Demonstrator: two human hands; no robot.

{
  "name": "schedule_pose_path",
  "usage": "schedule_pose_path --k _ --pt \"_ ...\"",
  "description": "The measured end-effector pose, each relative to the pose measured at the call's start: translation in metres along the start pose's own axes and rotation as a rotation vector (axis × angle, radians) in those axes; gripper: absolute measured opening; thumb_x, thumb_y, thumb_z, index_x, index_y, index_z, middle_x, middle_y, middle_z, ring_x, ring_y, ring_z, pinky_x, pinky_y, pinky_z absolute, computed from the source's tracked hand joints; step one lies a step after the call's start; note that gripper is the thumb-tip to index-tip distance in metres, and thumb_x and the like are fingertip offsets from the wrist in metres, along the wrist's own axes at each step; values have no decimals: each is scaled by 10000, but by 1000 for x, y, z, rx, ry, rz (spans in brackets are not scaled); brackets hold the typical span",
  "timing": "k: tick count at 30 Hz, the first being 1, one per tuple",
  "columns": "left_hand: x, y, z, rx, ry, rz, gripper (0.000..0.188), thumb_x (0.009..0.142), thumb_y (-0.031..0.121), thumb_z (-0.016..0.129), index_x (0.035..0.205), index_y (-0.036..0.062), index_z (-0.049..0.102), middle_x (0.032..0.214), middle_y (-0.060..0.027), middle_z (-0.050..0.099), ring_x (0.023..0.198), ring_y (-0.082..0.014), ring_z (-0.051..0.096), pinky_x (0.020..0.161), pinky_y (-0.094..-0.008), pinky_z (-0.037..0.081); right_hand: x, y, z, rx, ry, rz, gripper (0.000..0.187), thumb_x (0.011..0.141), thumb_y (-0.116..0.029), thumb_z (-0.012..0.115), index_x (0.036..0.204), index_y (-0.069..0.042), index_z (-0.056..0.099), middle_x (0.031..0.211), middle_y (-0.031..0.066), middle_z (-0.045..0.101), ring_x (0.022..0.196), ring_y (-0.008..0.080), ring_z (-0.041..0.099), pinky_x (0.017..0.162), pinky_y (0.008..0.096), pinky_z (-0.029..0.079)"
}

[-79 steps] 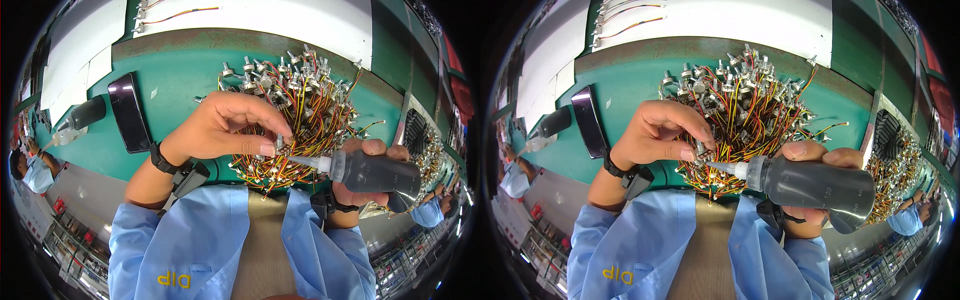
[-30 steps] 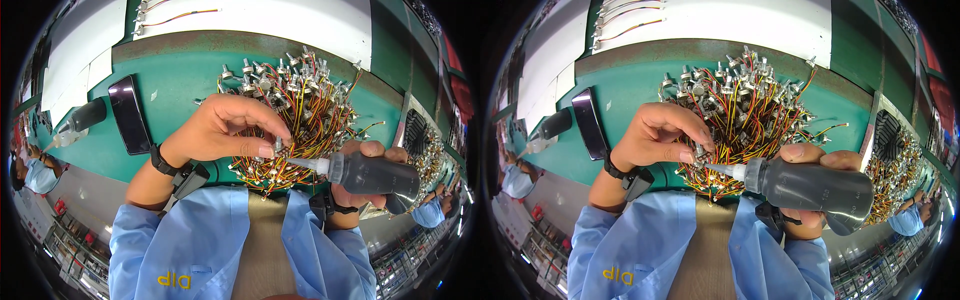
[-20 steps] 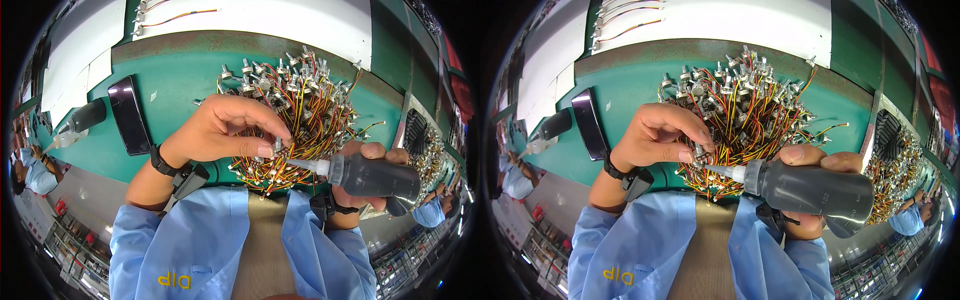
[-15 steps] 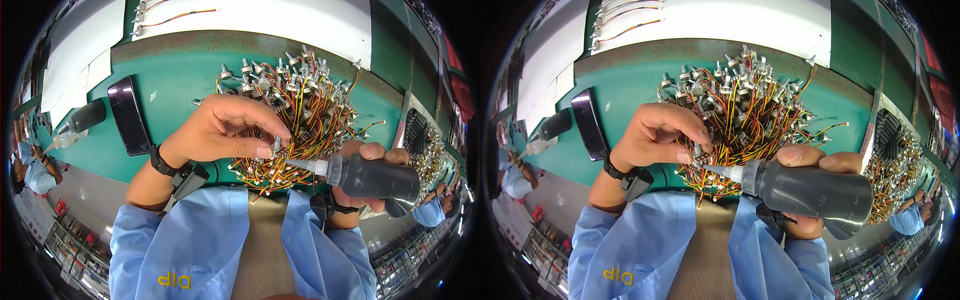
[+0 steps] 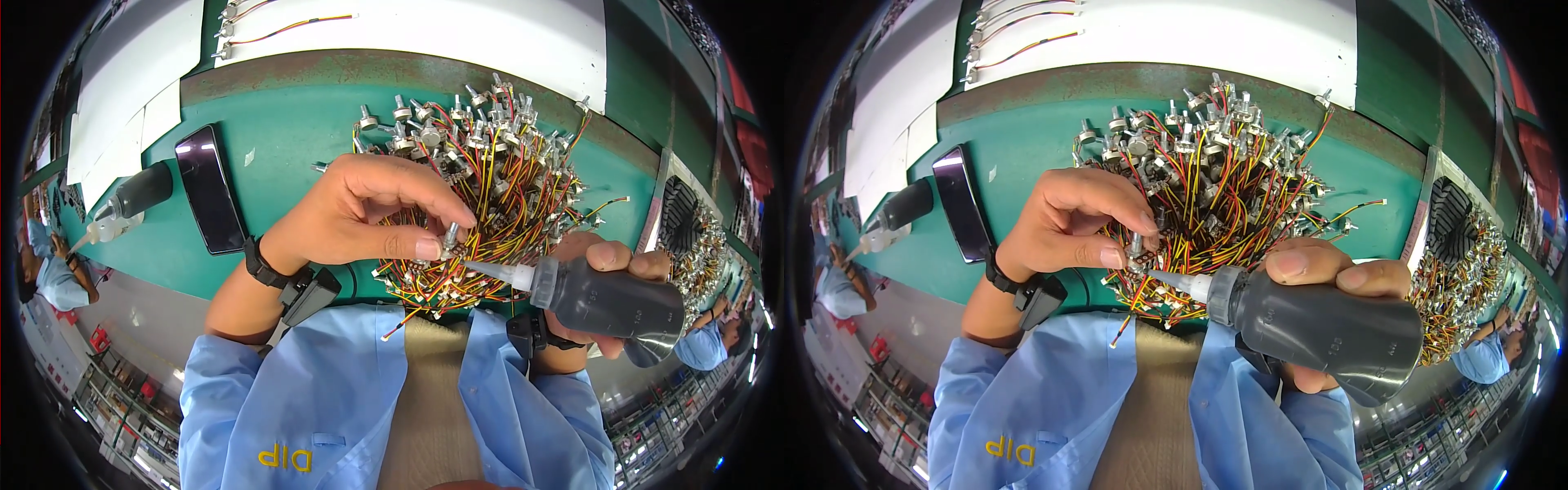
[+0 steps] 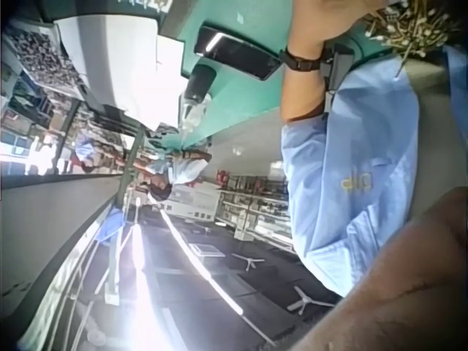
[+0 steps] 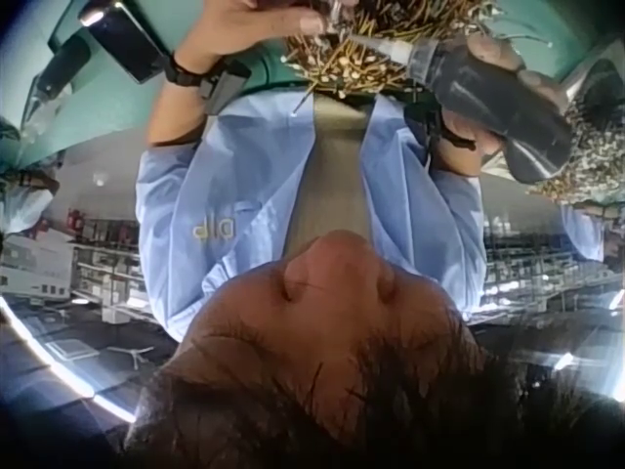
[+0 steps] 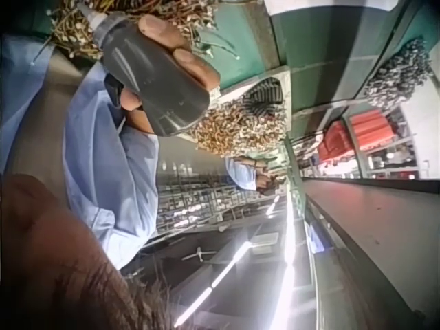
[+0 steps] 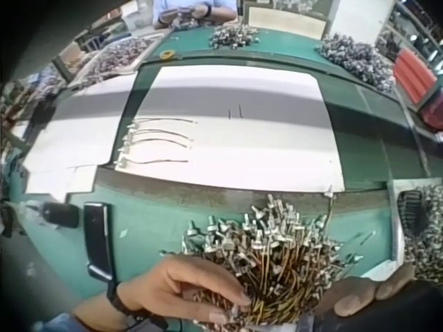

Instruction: Applying adhesive to electronic wire harnesses using a squeeze bottle on a production floor.

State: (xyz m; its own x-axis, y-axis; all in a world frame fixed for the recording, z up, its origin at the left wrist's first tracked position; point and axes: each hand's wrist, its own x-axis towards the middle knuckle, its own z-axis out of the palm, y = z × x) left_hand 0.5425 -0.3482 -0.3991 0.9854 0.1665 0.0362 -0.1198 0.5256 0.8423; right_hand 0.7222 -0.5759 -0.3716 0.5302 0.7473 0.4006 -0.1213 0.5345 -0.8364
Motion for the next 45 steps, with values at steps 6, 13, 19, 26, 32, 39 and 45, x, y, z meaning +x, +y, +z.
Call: schedule_pose_path --k 6,13,19,26,32,39,45 --pt "0 4 1 19 15 -36 323 862 51 833 1159 -48 754 1060 -187 738 977 -271 726 874 -381 577 1 4 -3 74 -22 -51 831 807 -389 923 1367 -59 403 1271 321 661 942 342 693 810 449 545" --pt "0 3 0 29 6 -28 321 865 52 830 1160 -50 754 1066 -189 732 974 -269 724 871 -378 576 9 -1 -15 5 -178 -53 873 809 -415 923 1397 -66 380 1341 293 647 786 261 694 671 373 524" --pt "0 4 0 45 1 -18 315 867 41 821 1162 -48 755 1061 -189 734 979 -268 723 866 -375 576 7 3 -13 18 -159 -75 877 804 -403 929 1398 -64 379 1355 289 641 794 314 700 679 408 537" --pt "0 3 0 66 -1 -6 298 870 31 811 1156 -35 760 1056 -181 743 975 -266 730 860 -374 582 4 -2 -15 -21 -153 -41 870 807 -388 927 1391 -57 373 1336 304 641 885 360 694 781 461 540" --pt "1 4 1 75 11 -21 279 877 38 807 1146 -19 762 1051 -171 758 981 -266 744 878 -374 587 5 3 -4 154 -84 -51 865 798 -328 938 1391 -38 381 1273 378 634 1026 386 692 914 482 538" --pt "1 2 -1 52 -27 23 287 912 16 783 1193 -26 742 1114 -154 759 1049 -235 719 919 -356 573 3 2 -13 32 -155 -26 852 830 -402 911 1404 -75 374 1393 281 623 841 320 662 737 432 525" --pt "1 2 4 43 24 13 266 888 37 795 1145 -19 752 1054 -183 759 990 -280 746 881 -393 597 4 0 -13 40 -154 -13 859 828 -404 912 1412 -74 376 1399 285 615 827 315 656 736 428 524"
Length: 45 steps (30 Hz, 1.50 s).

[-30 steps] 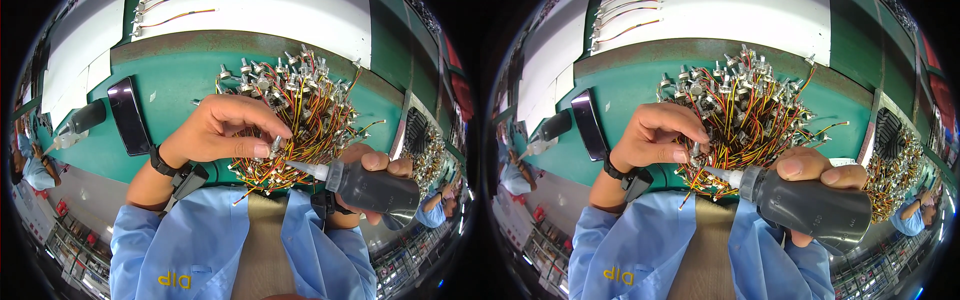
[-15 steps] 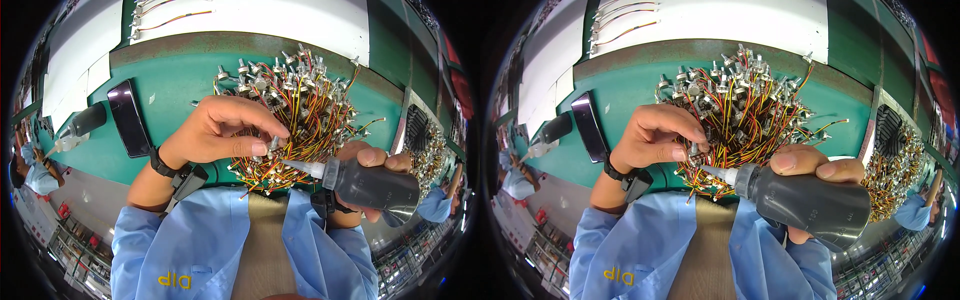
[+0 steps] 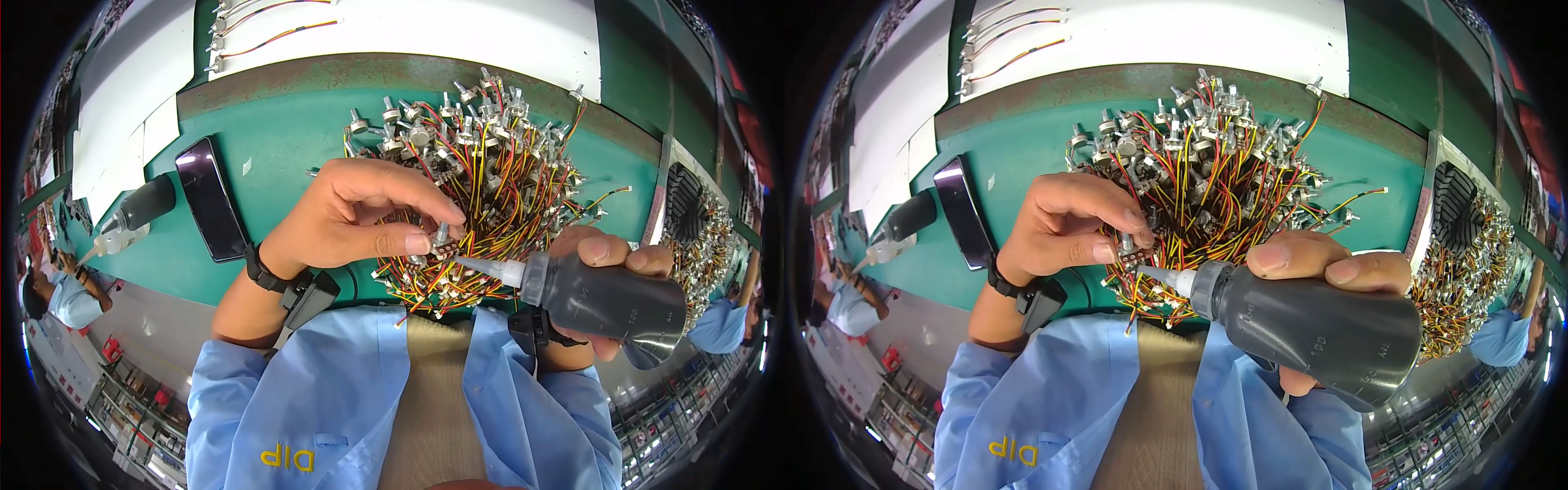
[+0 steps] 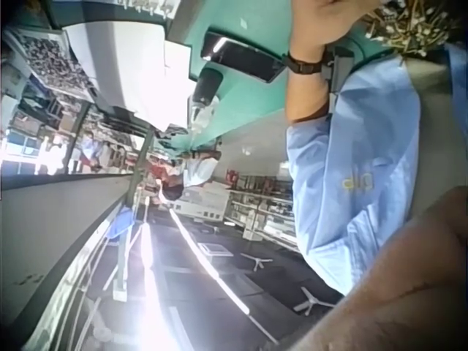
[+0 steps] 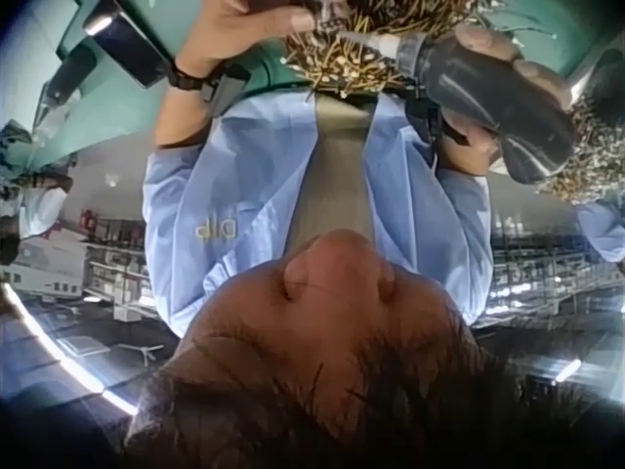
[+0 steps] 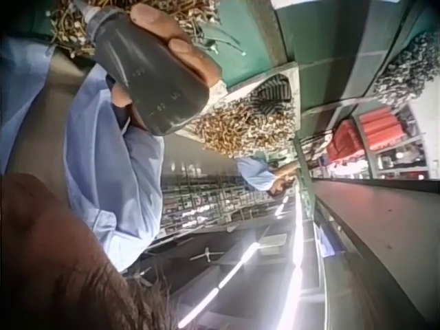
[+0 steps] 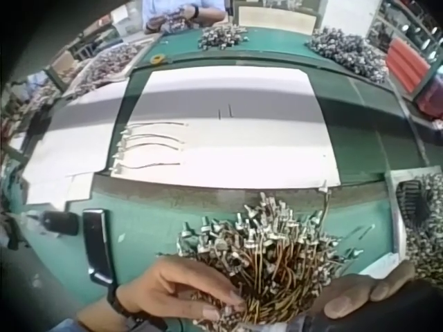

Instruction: Applying adhesive to electronic wire harnesses using a squeeze bottle on a production floor.

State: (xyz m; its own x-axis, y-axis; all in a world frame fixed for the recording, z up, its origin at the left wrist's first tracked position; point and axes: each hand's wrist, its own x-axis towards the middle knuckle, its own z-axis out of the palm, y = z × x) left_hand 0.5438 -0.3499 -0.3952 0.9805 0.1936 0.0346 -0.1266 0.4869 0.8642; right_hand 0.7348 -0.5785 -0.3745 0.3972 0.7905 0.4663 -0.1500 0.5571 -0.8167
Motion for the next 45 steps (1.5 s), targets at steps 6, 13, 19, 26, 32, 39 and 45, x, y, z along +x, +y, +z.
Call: schedule_pose_path --k 6,13,19,26,32,39,45 --pt "-1 -1 -2 -2 -4 -12 263 893 31 790 1148 -20 748 1057 -187 759 993 -282 747 888 -399 599 3 4 5 147 15 -21 878 774 -226 956 1415 -45 384 1317 395 591 1106 395 671 932 458 571" --pt "-1 0 -1 -10 -8 -19 262 895 25 785 1151 -20 747 1058 -190 759 996 -286 750 894 -403 601 -1 -2 8 152 64 16 864 779 -222 952 1414 -47 392 1326 388 594 1121 392 665 917 461 563" --pt "-1 1 -1 -9 0 -37 269 890 20 787 1153 -19 746 1059 -188 760 1004 -286 752 901 -405 601 3 -2 7 125 37 12 831 795 -231 941 1404 -52 404 1323 372 611 1110 378 668 869 470 549" --pt "-1 2 -1 1 1 -36 271 885 24 795 1148 -17 748 1057 -183 761 997 -282 753 894 -398 599 6 -7 5 66 -4 20 829 787 -260 940 1400 -65 417 1312 357 632 1048 358 669 877 473 535" --pt "-2 2 -2 10 -2 -49 276 880 31 804 1146 -17 748 1058 -179 761 995 -278 751 888 -392 596 4 -6 2 47 -24 27 839 784 -288 941 1400 -68 416 1315 353 634 956 349 688 829 465 536" --pt "-2 2 -1 0 10 -56 273 879 36 808 1140 -16 748 1053 -178 761 996 -278 749 887 -394 597 5 -5 2 50 -34 2 863 781 -312 941 1406 -69 399 1327 367 622 913 355 697 793 462 538" --pt "-1 2 -2 0 3 -48 271 884 35 801 1145 -14 747 1054 -179 760 997 -281 748 886 -403 601 4 -7 -3 15 -73 -2 868 790 -307 936 1415 -69 383 1332 376 616 895 360 701 781 466 545"
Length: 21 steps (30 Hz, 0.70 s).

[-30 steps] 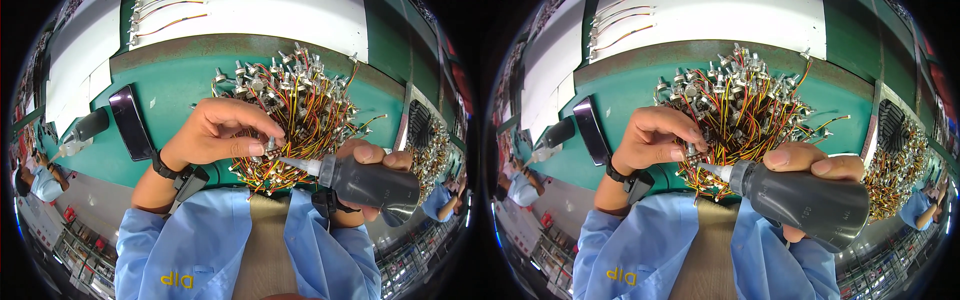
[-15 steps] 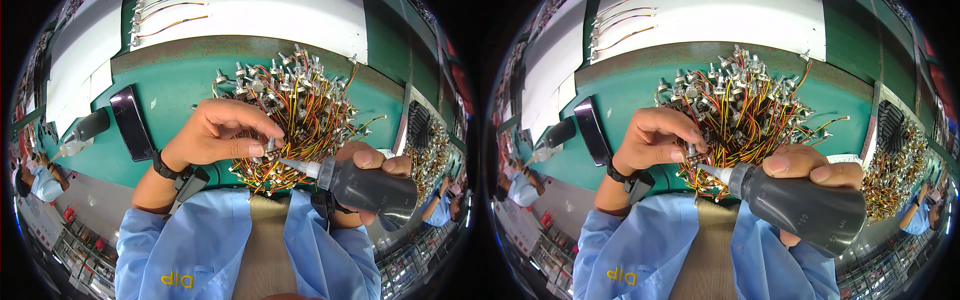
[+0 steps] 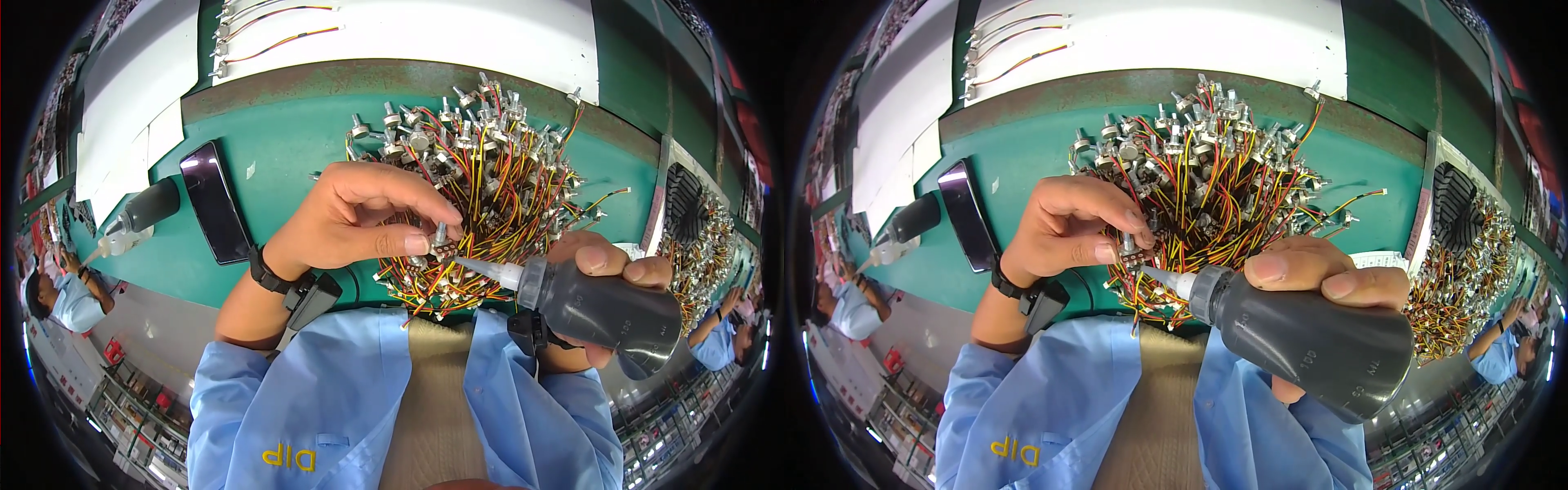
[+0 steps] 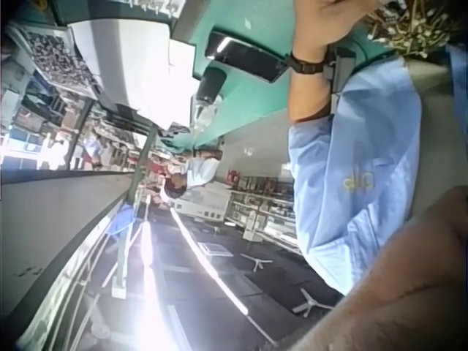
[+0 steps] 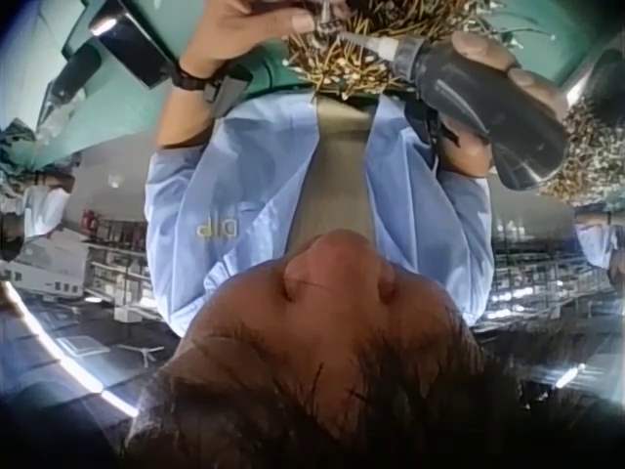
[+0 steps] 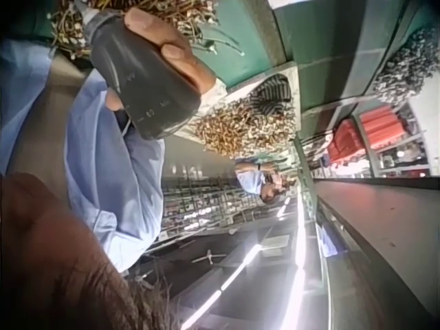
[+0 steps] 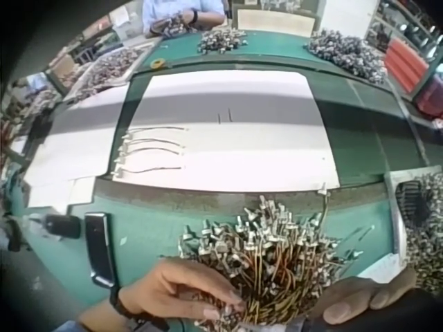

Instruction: Applying adhesive to electronic wire harnesses using a squeeze bottle on a production floor.

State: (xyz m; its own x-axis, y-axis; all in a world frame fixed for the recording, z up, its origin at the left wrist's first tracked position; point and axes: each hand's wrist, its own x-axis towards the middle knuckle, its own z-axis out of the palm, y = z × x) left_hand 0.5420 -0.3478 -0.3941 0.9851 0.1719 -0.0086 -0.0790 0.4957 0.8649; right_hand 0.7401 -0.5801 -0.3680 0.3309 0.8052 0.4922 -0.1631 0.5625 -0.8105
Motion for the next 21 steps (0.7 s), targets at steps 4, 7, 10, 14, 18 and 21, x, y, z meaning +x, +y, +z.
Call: schedule_pose_path --k 4,7,10,14,18,21 --pt "-1 -2 -2 -9 -20 13 282 901 14 784 1178 -18 739 1084 -167 759 1008 -251 733 889 -380 587 -2 -1 0 -10 15 10 871 792 -312 935 1414 -67 377 1323 378 619 926 364 698 818 478 539" --pt "-1 -3 -3 -28 -64 49 309 928 -27 758 1235 -29 727 1137 -142 758 1029 -190 706 893 -326 557 -1 1 1 -11 1 -17 873 789 -313 938 1410 -62 378 1311 379 624 996 372 692 874 488 529" --pt "0 -3 -3 -34 -61 41 307 927 -31 756 1233 -31 726 1138 -144 757 1034 -192 706 896 -325 556 -4 -1 3 -58 48 3 877 783 -315 942 1402 -50 380 1304 382 625 1065 385 678 928 505 511" --pt "0 -4 -3 -54 -55 41 306 928 -38 751 1233 -31 726 1137 -145 756 1044 -196 707 901 -325 557 -2 1 3 -87 48 -23 877 781 -314 944 1397 -43 383 1301 384 627 1072 393 681 931 513 515" --pt "0 0 0 -25 -10 13 267 898 20 784 1159 -14 739 1068 -182 755 1008 -281 741 891 -416 605 -4 -2 2 -68 44 -1 873 780 -320 944 1394 -44 388 1295 380 632 1072 392 683 934 512 516" --pt "0 0 -1 -21 -13 15 264 900 12 778 1159 -15 738 1069 -182 755 1013 -281 740 896 -416 604 -2 -2 4 -95 54 0 865 782 -312 944 1390 -45 390 1290 376 636 1064 392 688 930 506 517"
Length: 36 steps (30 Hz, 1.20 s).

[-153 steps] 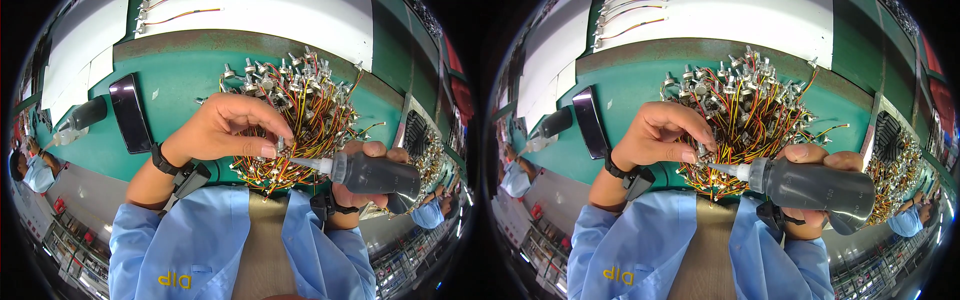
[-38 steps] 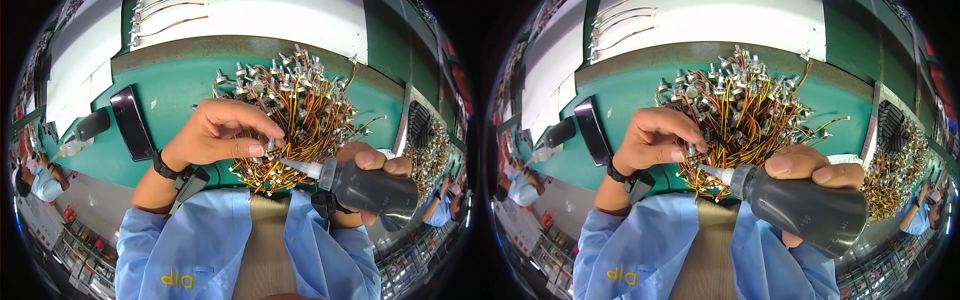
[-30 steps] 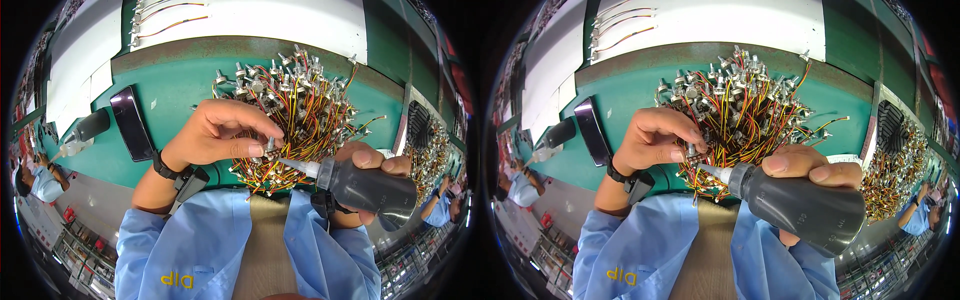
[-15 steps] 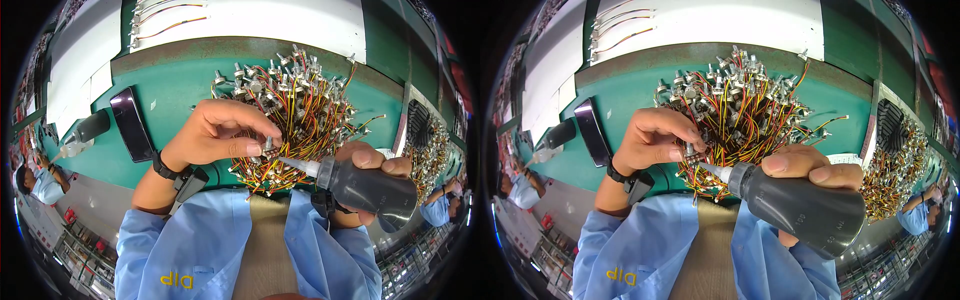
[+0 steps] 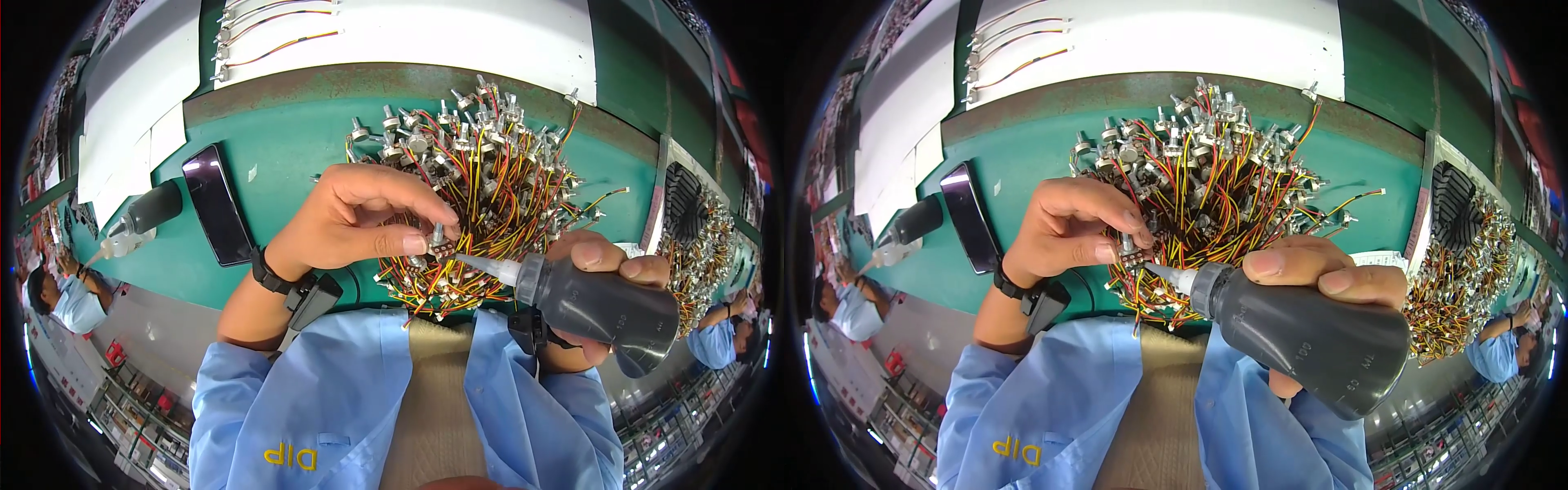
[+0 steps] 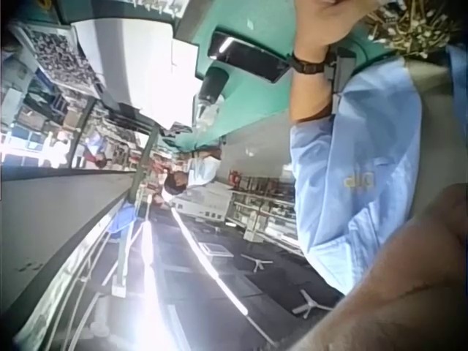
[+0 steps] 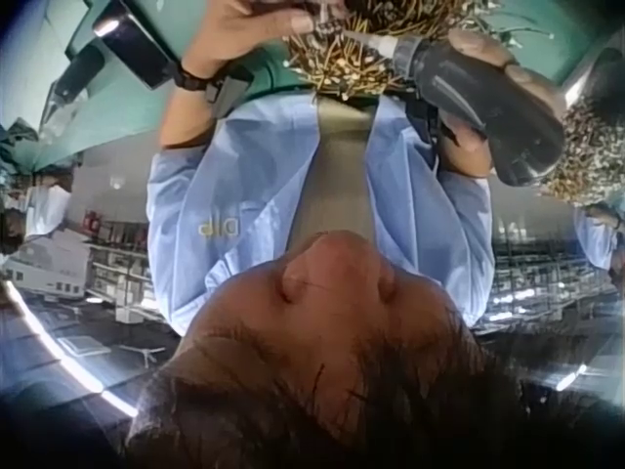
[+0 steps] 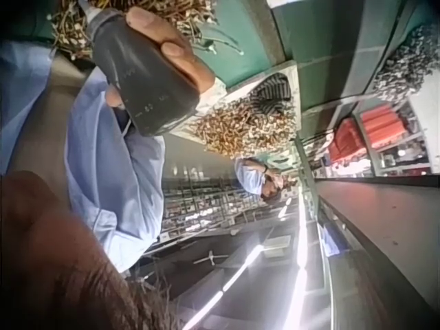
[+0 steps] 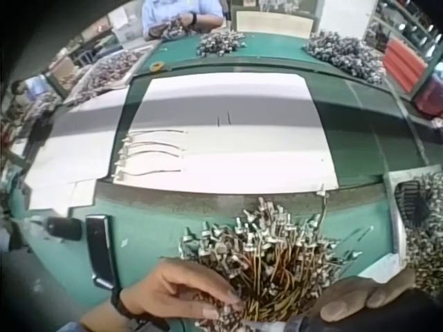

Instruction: Applying adhesive to electronic wire harnesses using a squeeze bottle on a production floor.

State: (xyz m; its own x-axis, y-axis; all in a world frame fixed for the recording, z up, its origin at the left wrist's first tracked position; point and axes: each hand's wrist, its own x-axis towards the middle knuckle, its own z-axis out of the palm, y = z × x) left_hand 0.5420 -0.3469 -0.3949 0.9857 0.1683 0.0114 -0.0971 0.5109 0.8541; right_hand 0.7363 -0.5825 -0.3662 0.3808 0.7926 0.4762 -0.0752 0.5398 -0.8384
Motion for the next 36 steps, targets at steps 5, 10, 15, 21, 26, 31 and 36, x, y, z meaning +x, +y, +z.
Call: schedule_pose_path --k 5,10,15,21,26,31,36 --pt "-2 -1 1 -21 15 -19 259 903 -2 769 1160 -15 735 1073 -183 755 1019 -282 740 905 -416 602 2 1 5 12 28 -15 840 784 -299 943 1375 -50 401 1284 356 650 1049 383 698 932 491 521" --pt "-2 1 2 -16 10 -25 256 906 -12 763 1161 -12 734 1077 -185 755 1022 -283 740 915 -419 600 2 -7 13 -46 74 32 816 782 -307 943 1357 -55 421 1277 334 664 1044 365 704 943 482 525" --pt "-2 0 3 -20 4 -33 252 910 -21 757 1161 -8 734 1084 -188 755 1028 -284 739 923 -425 601 0 -9 15 -72 123 62 803 777 -328 943 1341 -58 439 1264 320 675 1048 353 710 965 478 529" --pt "-2 0 1 -16 2 -30 253 912 -27 753 1163 -4 734 1095 -191 756 1034 -290 742 923 -428 604 1 -5 19 -29 156 50 801 771 -318 947 1335 -56 442 1252 320 677 1058 346 712 932 453 564" --pt "-1 2 -2 -21 -3 -29 261 913 -28 752 1172 -3 735 1104 -196 758 1033 -297 745 926 -433 605 1 -4 18 -33 149 82 815 761 -290 956 1342 -53 436 1271 334 660 1061 347 712 865 420 600" --pt "-3 1 3 -102 21 -34 228 920 -37 746 1144 -7 715 1132 -179 730 1047 -288 738 942 -421 601 2 -5 15 39 351 85 781 845 -495 867 1341 -86 423 1277 219 666 838 250 686 738 366 570" --pt "-6 3 -4 -287 19 36 190 940 -49 731 1117 8 692 1189 -152 695 1102 -248 723 943 -358 607 8 -6 -7 360 576 96 686 971 -524 719 1400 -72 431 1331 142 638 679 142 607 649 303 499"
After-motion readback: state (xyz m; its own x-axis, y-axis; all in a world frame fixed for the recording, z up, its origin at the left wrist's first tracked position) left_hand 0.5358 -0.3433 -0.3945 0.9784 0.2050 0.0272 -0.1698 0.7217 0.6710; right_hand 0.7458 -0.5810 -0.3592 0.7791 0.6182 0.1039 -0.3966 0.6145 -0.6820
